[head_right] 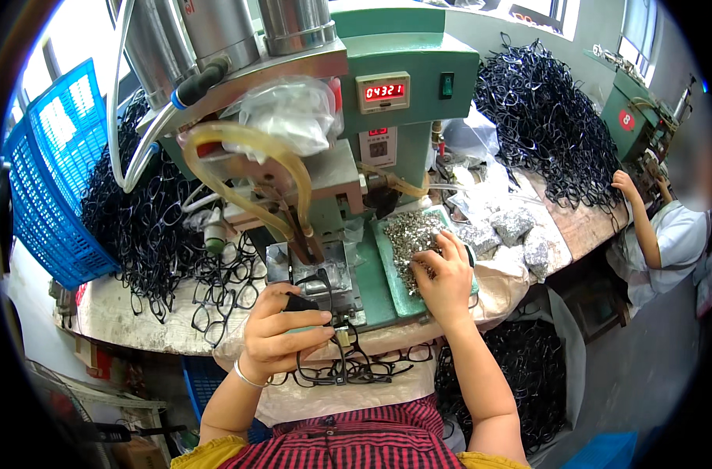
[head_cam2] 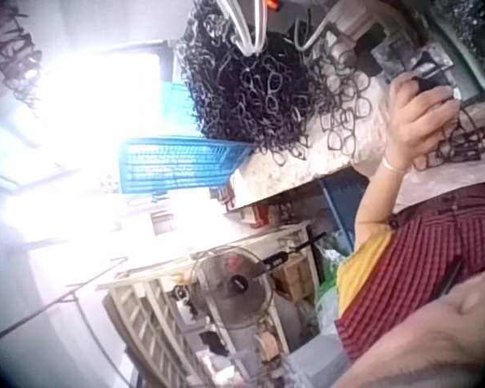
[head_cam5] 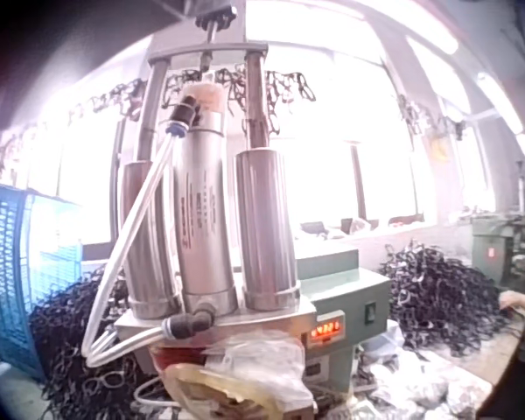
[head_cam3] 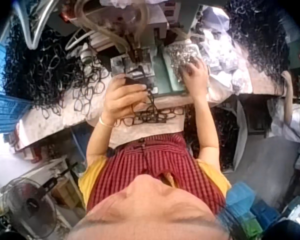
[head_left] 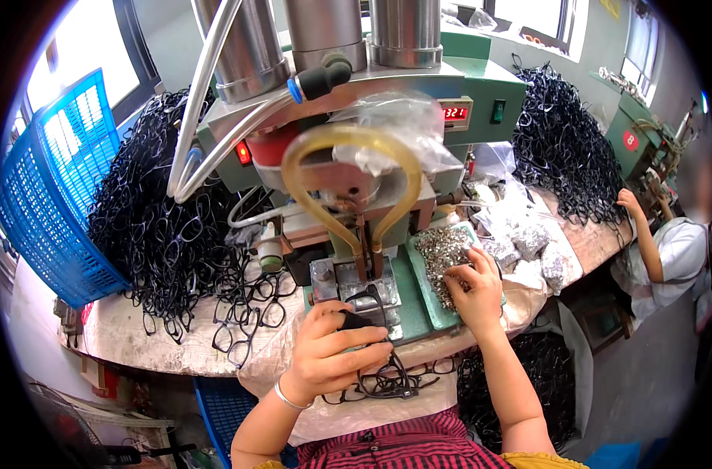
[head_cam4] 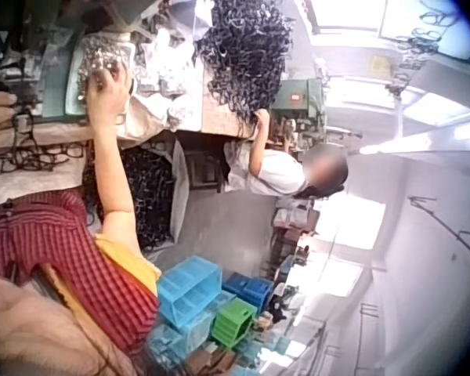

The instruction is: The person repeatedly picks up black eyeglass frames and small metal components, places them into a press machine, and removes the assembled units. The process is continuous and repetitive, with the person handling frames and components one at a time.

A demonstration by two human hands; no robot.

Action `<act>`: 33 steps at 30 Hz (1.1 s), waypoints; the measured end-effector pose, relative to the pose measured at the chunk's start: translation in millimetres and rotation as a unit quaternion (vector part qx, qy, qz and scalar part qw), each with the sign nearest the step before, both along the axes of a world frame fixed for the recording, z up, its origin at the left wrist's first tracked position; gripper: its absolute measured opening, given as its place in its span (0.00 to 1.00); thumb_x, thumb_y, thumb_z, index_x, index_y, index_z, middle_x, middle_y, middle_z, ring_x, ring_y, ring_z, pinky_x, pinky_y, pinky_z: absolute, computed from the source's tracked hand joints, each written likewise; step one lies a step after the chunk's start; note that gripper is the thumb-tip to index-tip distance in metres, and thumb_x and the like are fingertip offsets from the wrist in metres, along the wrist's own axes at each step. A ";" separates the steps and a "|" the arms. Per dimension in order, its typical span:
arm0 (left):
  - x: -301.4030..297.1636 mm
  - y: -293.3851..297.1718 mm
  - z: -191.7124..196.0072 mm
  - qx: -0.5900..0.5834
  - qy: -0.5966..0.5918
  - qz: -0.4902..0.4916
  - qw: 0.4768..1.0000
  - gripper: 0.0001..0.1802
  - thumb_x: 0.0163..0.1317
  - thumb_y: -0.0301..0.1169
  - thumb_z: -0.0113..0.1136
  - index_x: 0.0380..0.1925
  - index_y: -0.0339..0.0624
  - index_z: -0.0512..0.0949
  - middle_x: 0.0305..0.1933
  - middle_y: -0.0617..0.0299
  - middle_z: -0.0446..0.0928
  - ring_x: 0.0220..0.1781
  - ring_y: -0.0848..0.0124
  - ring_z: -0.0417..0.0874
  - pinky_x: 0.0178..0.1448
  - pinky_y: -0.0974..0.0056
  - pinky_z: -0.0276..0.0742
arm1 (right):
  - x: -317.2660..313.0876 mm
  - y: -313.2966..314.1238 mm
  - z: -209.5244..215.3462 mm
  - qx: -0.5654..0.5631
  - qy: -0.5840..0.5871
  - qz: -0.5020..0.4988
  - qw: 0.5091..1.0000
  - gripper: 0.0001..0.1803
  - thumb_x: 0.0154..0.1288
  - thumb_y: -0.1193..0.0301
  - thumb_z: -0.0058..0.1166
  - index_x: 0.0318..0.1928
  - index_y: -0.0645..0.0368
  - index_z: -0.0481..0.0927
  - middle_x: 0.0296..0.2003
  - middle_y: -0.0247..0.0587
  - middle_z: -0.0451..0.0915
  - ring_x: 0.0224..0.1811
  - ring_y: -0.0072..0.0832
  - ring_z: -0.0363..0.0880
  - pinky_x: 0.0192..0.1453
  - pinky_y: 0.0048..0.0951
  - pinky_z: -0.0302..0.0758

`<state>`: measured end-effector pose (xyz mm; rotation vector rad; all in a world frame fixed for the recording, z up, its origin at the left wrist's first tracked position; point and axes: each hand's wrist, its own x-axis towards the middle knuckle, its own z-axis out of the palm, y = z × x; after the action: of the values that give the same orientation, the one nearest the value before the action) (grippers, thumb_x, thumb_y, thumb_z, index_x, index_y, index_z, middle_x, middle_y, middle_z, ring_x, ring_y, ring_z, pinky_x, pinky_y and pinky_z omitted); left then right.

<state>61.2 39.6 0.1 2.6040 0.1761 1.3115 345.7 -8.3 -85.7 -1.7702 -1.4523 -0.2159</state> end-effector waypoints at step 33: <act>-127.3 123.9 -63.6 0.050 0.003 0.500 0.865 0.03 0.55 0.23 0.66 0.31 0.41 0.82 0.34 0.59 0.78 0.39 0.58 0.77 0.42 0.58 0.74 | -8.7 -42.3 0.5 0.097 0.127 -0.056 0.986 0.07 0.57 0.83 0.63 0.36 0.62 0.86 0.34 0.40 0.84 0.39 0.31 0.81 0.49 0.30 0.75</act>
<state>-66.1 163.5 -63.5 2.6317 1.6736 1.5637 337.0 -50.6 -85.2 -1.6553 -1.1140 -0.1748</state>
